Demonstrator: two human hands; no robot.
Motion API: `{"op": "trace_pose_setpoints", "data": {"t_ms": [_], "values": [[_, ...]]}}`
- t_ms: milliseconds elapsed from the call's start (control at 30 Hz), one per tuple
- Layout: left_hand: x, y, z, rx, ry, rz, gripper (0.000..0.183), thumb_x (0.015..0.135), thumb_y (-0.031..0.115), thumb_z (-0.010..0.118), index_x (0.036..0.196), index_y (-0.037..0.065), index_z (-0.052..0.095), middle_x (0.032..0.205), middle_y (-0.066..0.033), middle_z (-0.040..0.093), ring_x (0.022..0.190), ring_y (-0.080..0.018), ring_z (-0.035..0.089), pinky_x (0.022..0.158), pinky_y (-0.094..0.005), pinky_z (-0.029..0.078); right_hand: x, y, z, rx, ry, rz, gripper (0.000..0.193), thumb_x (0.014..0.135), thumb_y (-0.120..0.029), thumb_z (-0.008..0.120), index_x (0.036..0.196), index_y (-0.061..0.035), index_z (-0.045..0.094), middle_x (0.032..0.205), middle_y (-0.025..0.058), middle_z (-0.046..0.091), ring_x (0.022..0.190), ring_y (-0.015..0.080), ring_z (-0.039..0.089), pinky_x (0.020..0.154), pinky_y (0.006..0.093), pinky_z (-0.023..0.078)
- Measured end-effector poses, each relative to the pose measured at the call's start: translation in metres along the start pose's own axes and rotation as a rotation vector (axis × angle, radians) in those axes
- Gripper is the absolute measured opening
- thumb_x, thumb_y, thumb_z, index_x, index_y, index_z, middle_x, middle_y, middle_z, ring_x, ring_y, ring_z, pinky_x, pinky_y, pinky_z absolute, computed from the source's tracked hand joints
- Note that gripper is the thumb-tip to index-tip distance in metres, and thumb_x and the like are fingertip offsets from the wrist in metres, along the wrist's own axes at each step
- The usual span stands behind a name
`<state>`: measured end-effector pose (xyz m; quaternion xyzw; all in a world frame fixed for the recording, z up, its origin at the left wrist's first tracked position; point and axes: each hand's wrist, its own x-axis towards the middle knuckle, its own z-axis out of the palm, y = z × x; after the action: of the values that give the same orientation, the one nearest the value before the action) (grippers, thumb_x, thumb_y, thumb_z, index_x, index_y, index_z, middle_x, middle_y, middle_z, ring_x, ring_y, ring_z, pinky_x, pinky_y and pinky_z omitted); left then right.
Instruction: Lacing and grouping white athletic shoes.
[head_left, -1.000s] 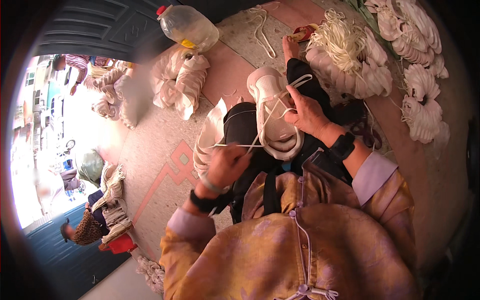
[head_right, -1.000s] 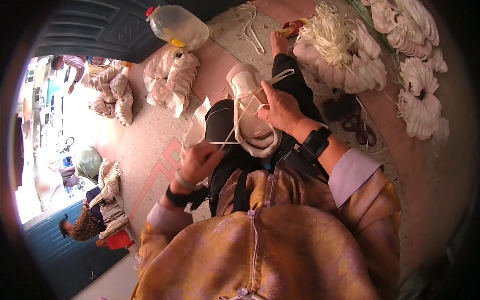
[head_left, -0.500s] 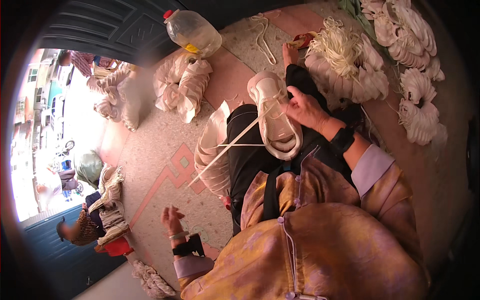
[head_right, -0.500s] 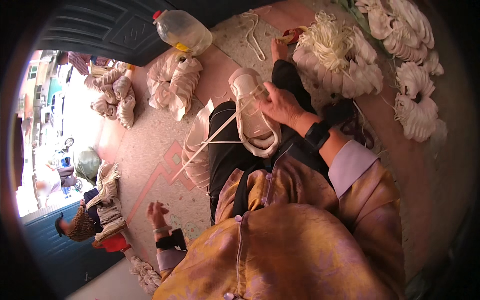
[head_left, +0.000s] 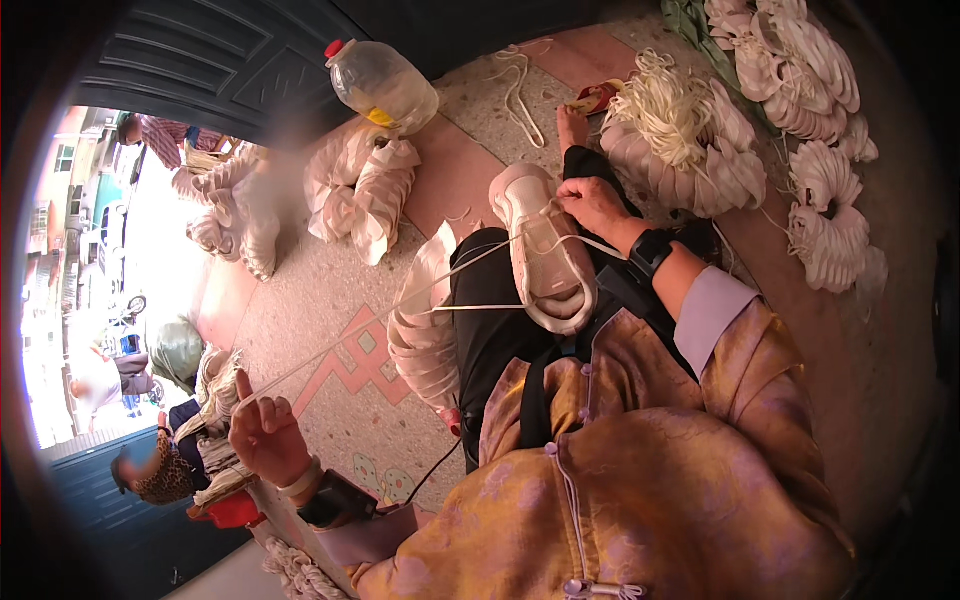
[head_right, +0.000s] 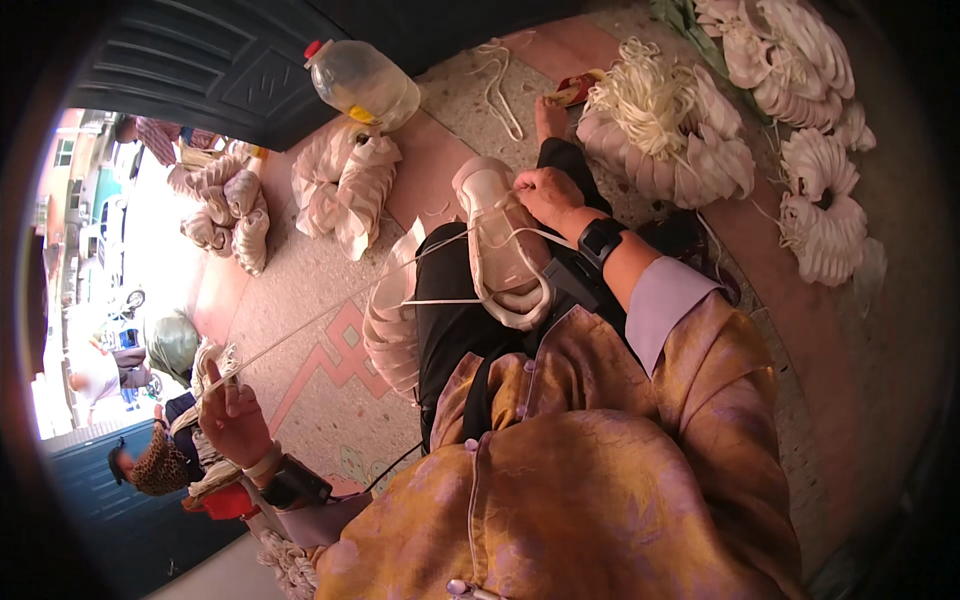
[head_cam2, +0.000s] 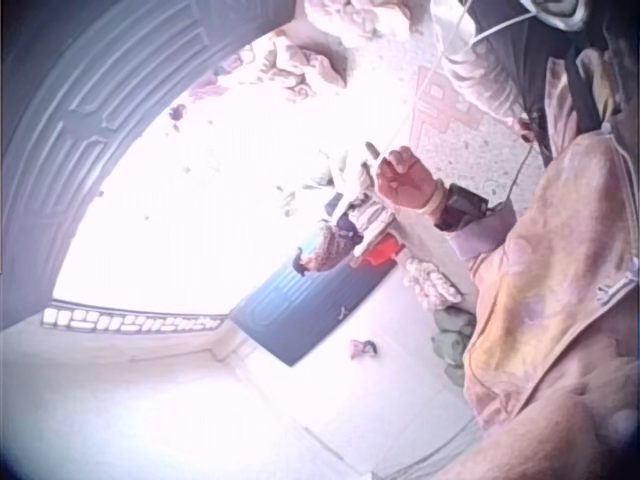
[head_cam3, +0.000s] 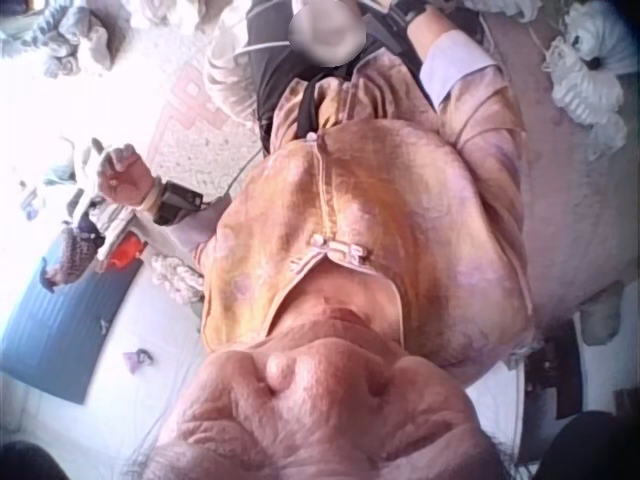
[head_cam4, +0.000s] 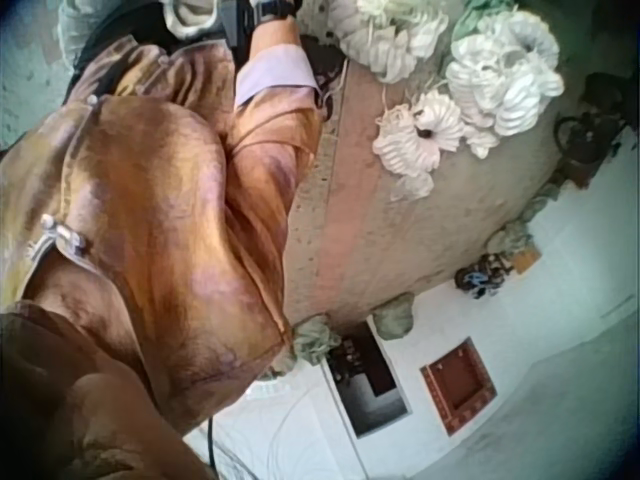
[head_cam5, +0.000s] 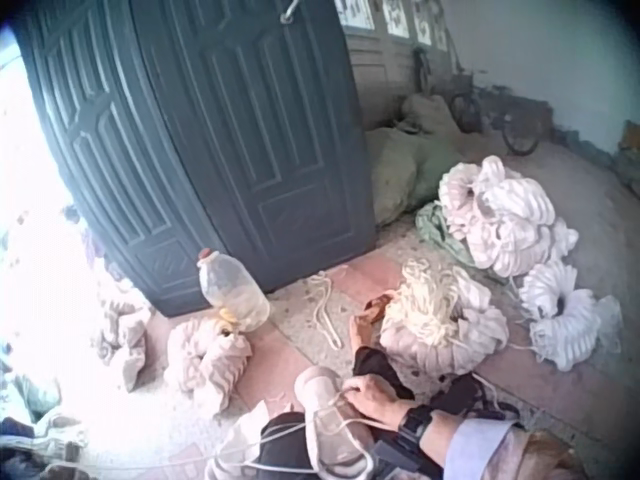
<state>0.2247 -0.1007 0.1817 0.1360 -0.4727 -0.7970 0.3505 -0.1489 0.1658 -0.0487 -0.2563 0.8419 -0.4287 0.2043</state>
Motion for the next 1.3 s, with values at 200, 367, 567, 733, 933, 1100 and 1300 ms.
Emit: {"op": "trace_pose_setpoints", "data": {"t_ms": [200,367,567,733,933,1100,1300], "values": [[0.007,0.001,0.041,-0.238,-0.137,0.091,0.020,0.087,0.015,0.048,0.070,0.007,0.040,0.123,-0.0222,0.050,0.042,-0.0067,0.042,0.050,-0.0210,0.038,-0.001,-0.007,0.003,0.482,-0.069,0.209,0.016,0.076,-0.018,0.058,0.084,-0.0047,0.063,0.071,0.0042,0.061,0.060,0.0136,0.055,0.054,0.0301,0.043],[0.002,-0.003,0.090,-0.241,-0.194,0.081,0.019,0.088,0.016,0.051,0.075,0.006,0.042,0.097,-0.0164,0.057,0.036,-0.0065,0.041,0.042,-0.0203,0.038,-0.005,-0.011,-0.015,0.928,-0.342,0.291,0.016,0.085,-0.023,0.050,0.091,-0.0102,0.058,0.090,-0.0002,0.059,0.087,0.0093,0.053,0.075,0.0260,0.041],[-0.023,-0.005,0.083,0.000,0.004,0.049,0.018,0.089,0.020,0.049,0.083,0.004,0.046,0.067,-0.0075,0.049,0.035,-0.0088,0.039,0.036,-0.0219,0.034,-0.013,-0.014,-0.014,1.007,-0.383,0.237,0.021,0.085,-0.029,0.053,0.078,-0.0100,0.058,0.083,-0.0014,0.057,0.086,0.0096,0.053,0.081,0.0258,0.039],[-0.067,0.011,0.073,0.619,0.071,-0.394,0.024,0.090,0.018,0.050,0.071,0.004,0.047,0.058,-0.0045,0.047,0.035,-0.0084,0.033,0.037,-0.0209,0.032,-0.013,-0.014,-0.008,1.019,-0.301,0.211,0.028,0.078,-0.038,0.064,0.072,-0.0117,0.059,0.069,-0.0046,0.049,0.066,0.0062,0.042,0.062,0.0209,0.033],[-0.130,0.041,0.014,0.913,0.198,-0.767,0.034,0.090,0.023,0.051,0.063,0.003,0.048,0.048,-0.0049,0.045,0.035,-0.0104,0.038,0.033,-0.0229,0.030,-0.014,-0.018,-0.009,0.970,-0.361,0.243,0.025,0.084,-0.036,0.059,0.088,-0.0111,0.062,0.084,-0.0028,0.058,0.083,0.0074,0.053,0.078,0.0238,0.039],[-0.173,0.081,-0.038,0.852,0.378,-0.797,0.034,0.089,0.021,0.049,0.060,0.004,0.046,0.047,-0.0059,0.046,0.035,-0.0131,0.041,0.034,-0.0245,0.031,-0.022,-0.017,-0.010,1.043,-0.317,0.221,0.023,0.082,-0.031,0.061,0.089,-0.0098,0.061,0.085,-0.0041,0.058,0.084,0.0075,0.052,0.075,0.0247,0.040],[-0.120,0.071,-0.003,0.783,0.272,-0.427,0.031,0.091,0.020,0.045,0.066,0.003,0.049,0.055,-0.0111,0.052,0.036,-0.0110,0.038,0.033,-0.0216,0.025,-0.052,0.009,-0.005,0.376,-0.077,-0.153,0.027,0.078,-0.020,0.063,0.096,-0.0023,0.055,0.080,0.0070,0.060,0.075,0.0168,0.059,0.064,0.0312,0.046]]}}
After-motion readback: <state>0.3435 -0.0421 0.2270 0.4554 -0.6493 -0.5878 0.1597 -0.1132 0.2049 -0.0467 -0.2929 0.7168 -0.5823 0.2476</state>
